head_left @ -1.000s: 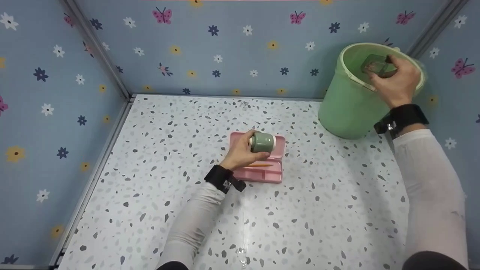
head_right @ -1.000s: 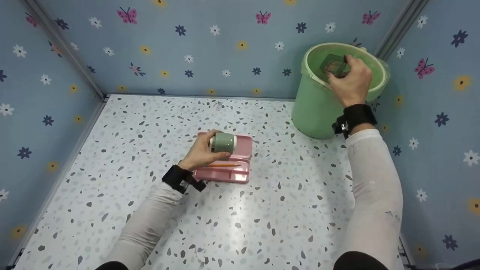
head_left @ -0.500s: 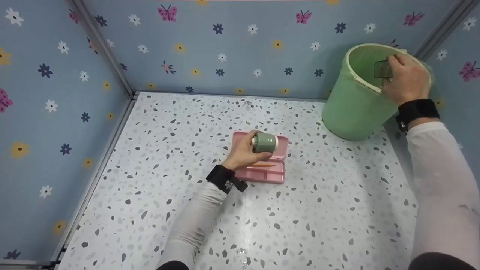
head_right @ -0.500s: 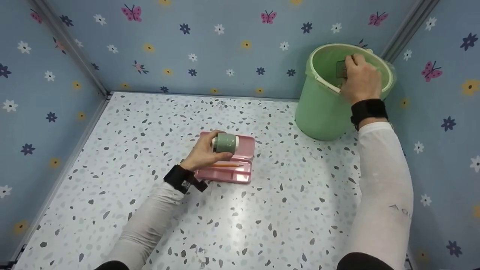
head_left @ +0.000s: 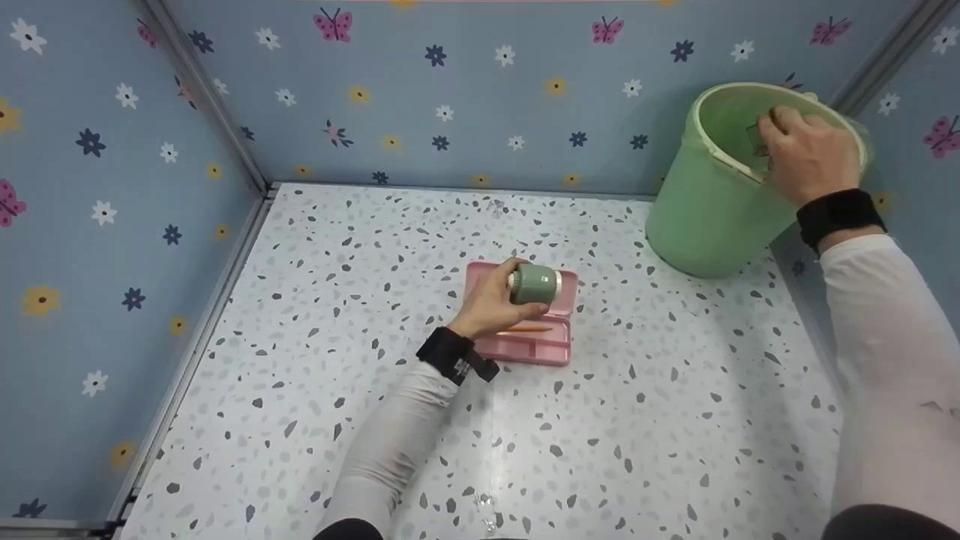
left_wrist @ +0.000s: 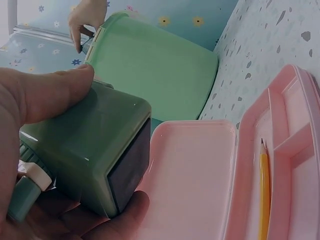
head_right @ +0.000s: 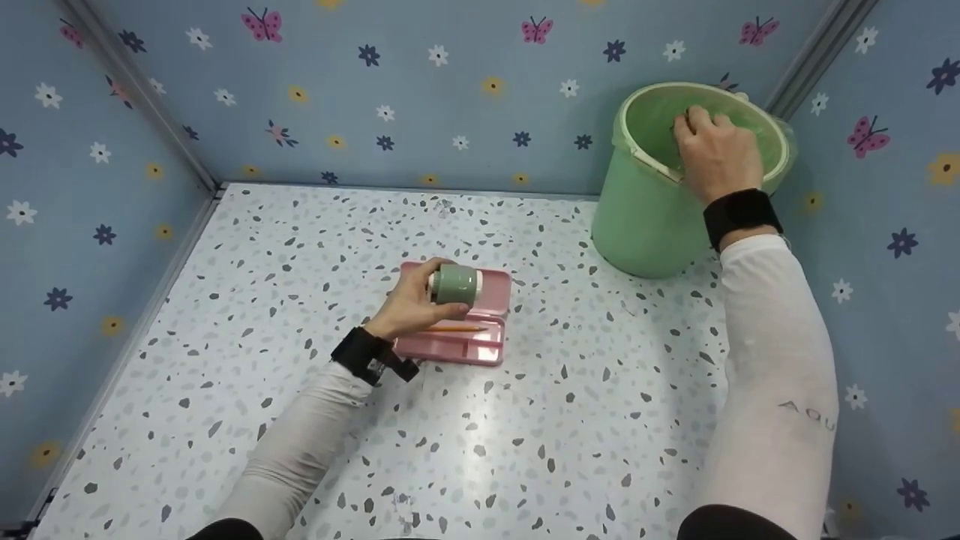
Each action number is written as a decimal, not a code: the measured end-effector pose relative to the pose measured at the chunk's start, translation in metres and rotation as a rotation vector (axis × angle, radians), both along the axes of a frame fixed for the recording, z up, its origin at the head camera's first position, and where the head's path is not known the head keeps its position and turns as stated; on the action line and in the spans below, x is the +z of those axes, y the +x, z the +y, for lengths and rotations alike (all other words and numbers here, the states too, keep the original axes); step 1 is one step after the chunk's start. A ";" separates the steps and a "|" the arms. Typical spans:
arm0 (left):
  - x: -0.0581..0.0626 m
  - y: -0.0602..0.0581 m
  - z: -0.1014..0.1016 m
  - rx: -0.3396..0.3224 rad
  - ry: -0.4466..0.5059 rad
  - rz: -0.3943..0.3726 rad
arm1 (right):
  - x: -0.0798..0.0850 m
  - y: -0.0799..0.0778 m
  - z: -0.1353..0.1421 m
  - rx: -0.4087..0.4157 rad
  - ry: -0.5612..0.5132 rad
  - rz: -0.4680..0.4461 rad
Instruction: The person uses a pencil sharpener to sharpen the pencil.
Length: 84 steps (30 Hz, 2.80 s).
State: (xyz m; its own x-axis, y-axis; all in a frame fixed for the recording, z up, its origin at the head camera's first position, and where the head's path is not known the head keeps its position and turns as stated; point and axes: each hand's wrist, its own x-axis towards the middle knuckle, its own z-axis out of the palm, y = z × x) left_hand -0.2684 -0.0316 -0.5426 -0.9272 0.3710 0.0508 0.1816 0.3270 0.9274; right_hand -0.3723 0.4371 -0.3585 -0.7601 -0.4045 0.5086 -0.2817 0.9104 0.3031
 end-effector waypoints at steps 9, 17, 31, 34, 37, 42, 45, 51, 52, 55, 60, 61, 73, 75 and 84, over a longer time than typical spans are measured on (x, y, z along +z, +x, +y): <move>0.001 0.001 0.004 -0.012 -0.008 -0.019 | 0.004 -0.002 -0.006 0.116 0.173 0.003; 0.000 0.001 0.005 -0.010 -0.030 0.004 | 0.003 -0.002 -0.007 0.186 0.252 0.044; -0.006 0.001 0.008 -0.061 0.000 0.059 | 0.003 -0.005 -0.014 0.275 0.342 0.110; -0.006 0.002 0.006 -0.063 0.001 0.047 | 0.002 -0.005 -0.016 0.254 0.294 0.125; -0.005 0.003 0.003 -0.064 0.005 0.033 | -0.001 -0.003 -0.019 0.213 0.225 0.149; -0.002 0.003 0.002 -0.052 -0.013 0.064 | -0.007 0.012 -0.017 0.094 0.029 0.142; -0.001 0.004 0.003 -0.033 -0.024 0.081 | -0.012 0.022 -0.015 0.017 -0.141 0.100; -0.004 0.008 0.005 0.014 -0.018 0.086 | -0.012 0.033 -0.025 -0.064 -0.455 0.062; -0.005 0.009 0.006 0.024 -0.018 0.089 | -0.011 0.033 -0.028 -0.060 -0.507 0.066; -0.006 0.010 0.007 0.046 -0.005 0.093 | -0.010 0.036 -0.041 -0.023 -0.632 0.093; -0.005 0.010 0.007 0.076 0.022 0.088 | -0.018 0.048 -0.068 0.053 -0.751 0.121; -0.005 0.010 0.007 0.081 0.028 0.087 | -0.022 0.051 -0.072 0.073 -0.766 0.113; -0.003 0.012 0.007 0.104 0.066 0.057 | -0.068 0.091 -0.113 0.360 -0.766 -0.109; -0.001 0.012 0.007 0.107 0.070 0.069 | -0.072 0.096 -0.117 0.389 -0.769 -0.159; 0.008 0.008 0.009 0.124 0.060 0.208 | -0.099 0.115 -0.130 0.440 -0.770 -0.362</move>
State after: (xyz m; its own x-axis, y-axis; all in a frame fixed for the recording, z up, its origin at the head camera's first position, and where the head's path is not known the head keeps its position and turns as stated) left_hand -0.2599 -0.0226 -0.5344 -0.9326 0.2456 0.2644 0.3330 0.3038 0.8927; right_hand -0.2573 0.3067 -0.4575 -0.7828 -0.3442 0.5185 -0.6055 0.6137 -0.5067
